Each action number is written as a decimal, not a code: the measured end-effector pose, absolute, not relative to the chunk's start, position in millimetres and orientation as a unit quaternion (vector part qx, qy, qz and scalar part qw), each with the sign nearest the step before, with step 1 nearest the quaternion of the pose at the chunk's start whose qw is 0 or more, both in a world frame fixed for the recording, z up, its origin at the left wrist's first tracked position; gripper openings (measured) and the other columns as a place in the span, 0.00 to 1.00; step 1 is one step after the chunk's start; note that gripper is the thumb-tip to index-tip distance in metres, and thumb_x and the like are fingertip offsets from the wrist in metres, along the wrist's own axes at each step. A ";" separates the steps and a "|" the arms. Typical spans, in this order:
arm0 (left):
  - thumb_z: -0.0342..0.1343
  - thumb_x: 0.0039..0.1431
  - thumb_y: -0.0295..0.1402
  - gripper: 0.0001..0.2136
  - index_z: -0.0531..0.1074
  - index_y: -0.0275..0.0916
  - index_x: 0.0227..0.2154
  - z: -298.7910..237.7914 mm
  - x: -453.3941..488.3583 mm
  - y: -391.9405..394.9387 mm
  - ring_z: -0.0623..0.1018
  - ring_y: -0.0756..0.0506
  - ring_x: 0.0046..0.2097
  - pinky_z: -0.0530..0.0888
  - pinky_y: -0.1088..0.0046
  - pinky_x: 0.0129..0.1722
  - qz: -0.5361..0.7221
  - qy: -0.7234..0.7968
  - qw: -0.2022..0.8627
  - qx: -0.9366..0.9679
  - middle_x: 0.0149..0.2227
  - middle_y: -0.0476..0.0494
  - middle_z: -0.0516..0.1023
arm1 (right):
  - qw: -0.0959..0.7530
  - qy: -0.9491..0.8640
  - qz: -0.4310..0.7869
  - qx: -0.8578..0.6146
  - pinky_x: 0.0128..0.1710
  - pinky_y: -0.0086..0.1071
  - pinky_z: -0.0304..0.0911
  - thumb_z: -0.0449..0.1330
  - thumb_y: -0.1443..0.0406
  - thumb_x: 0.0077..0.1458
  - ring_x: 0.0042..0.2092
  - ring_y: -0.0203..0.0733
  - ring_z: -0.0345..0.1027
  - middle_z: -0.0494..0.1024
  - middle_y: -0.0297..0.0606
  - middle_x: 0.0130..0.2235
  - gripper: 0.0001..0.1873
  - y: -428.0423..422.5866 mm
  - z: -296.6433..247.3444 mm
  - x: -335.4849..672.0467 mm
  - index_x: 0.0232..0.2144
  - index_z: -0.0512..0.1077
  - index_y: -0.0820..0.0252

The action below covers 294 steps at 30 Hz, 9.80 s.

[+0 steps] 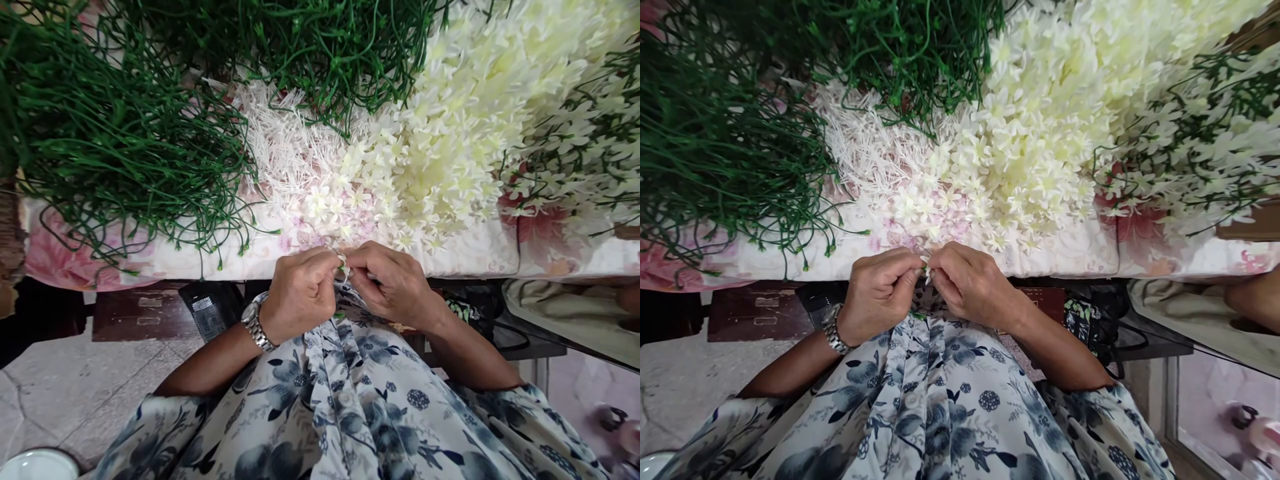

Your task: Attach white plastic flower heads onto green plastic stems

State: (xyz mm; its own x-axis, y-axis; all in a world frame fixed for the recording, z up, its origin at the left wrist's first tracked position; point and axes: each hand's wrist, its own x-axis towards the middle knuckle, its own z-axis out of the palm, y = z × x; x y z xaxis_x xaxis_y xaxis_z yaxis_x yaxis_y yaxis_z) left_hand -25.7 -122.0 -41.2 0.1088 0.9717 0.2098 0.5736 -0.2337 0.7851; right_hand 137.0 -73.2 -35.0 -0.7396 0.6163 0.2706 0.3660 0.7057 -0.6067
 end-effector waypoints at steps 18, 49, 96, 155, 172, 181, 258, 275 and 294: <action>0.49 0.53 0.22 0.06 0.68 0.34 0.25 -42.7 -25.7 -122.2 0.68 0.53 0.25 0.66 0.78 0.26 0.416 0.569 0.304 0.640 0.22 0.50 0.69 | 0.241 -0.872 0.297 -0.306 0.33 0.25 0.65 0.52 0.74 0.54 0.35 0.32 0.69 0.74 0.37 0.32 0.08 -71.9 -36.3 135.7 0.36 0.67 0.61; 0.48 0.51 0.20 0.07 0.69 0.35 0.25 -46.7 -21.4 -125.9 0.68 0.52 0.25 0.66 0.76 0.26 0.405 0.568 0.244 0.673 0.22 0.49 0.68 | 0.233 -0.874 0.301 -0.301 0.30 0.25 0.61 0.51 0.73 0.55 0.30 0.30 0.63 0.71 0.34 0.28 0.05 -71.1 -30.1 135.5 0.32 0.66 0.62; 0.46 0.55 0.24 0.08 0.66 0.36 0.22 -31.9 -23.6 -117.1 0.62 0.54 0.23 0.61 0.79 0.23 0.345 0.536 0.342 0.690 0.19 0.53 0.62 | 0.275 -0.861 0.318 -0.284 0.29 0.26 0.61 0.50 0.72 0.54 0.29 0.30 0.63 0.70 0.34 0.28 0.07 -70.2 -30.9 149.9 0.33 0.67 0.62; 0.53 0.51 0.19 0.09 0.73 0.36 0.33 -32.7 -25.3 -118.8 0.68 0.54 0.28 0.65 0.78 0.27 0.477 0.490 0.346 0.643 0.26 0.50 0.69 | 0.314 -0.857 0.308 -0.269 0.30 0.28 0.63 0.54 0.73 0.52 0.31 0.34 0.65 0.72 0.40 0.28 0.05 -67.5 -16.7 146.0 0.33 0.69 0.66; 0.53 0.53 0.22 0.04 0.72 0.35 0.30 -27.3 -21.4 -116.6 0.71 0.56 0.26 0.68 0.83 0.28 0.425 0.537 0.336 0.646 0.25 0.52 0.74 | 0.332 -0.836 0.323 -0.293 0.30 0.27 0.62 0.57 0.74 0.49 0.30 0.32 0.65 0.73 0.38 0.29 0.06 -72.4 -28.8 146.6 0.32 0.69 0.64; 0.52 0.53 0.23 0.06 0.73 0.36 0.31 -21.6 -22.2 -105.3 0.72 0.55 0.25 0.68 0.81 0.27 0.407 0.497 0.338 0.688 0.25 0.50 0.75 | 0.353 -0.825 0.334 -0.286 0.28 0.26 0.61 0.54 0.73 0.51 0.28 0.31 0.65 0.71 0.35 0.26 0.05 -65.5 -22.7 152.2 0.30 0.68 0.63; 0.59 0.43 0.27 0.04 0.70 0.35 0.23 -23.7 -11.0 -111.7 0.72 0.50 0.29 0.70 0.72 0.32 0.610 0.433 0.598 0.289 0.23 0.48 0.70 | 0.341 -0.885 0.188 -0.255 0.30 0.30 0.63 0.54 0.74 0.53 0.32 0.36 0.63 0.72 0.40 0.29 0.08 -75.9 -24.7 162.1 0.37 0.69 0.66; 0.60 0.45 0.30 0.04 0.72 0.35 0.25 -29.5 -31.6 -118.5 0.60 0.57 0.18 0.56 0.79 0.18 0.574 0.534 0.574 0.237 0.21 0.51 0.70 | 0.277 -0.886 0.122 -0.352 0.34 0.34 0.61 0.55 0.70 0.53 0.33 0.38 0.63 0.73 0.39 0.30 0.03 -62.2 -30.8 138.0 0.33 0.68 0.64; 0.59 0.48 0.29 0.03 0.73 0.37 0.28 -44.6 -20.9 -109.5 0.71 0.51 0.31 0.67 0.77 0.29 0.571 0.544 0.444 0.425 0.28 0.48 0.73 | 0.202 -0.920 0.035 -0.334 0.34 0.35 0.61 0.55 0.71 0.53 0.33 0.39 0.64 0.72 0.39 0.27 0.04 -71.0 -22.8 133.9 0.27 0.69 0.63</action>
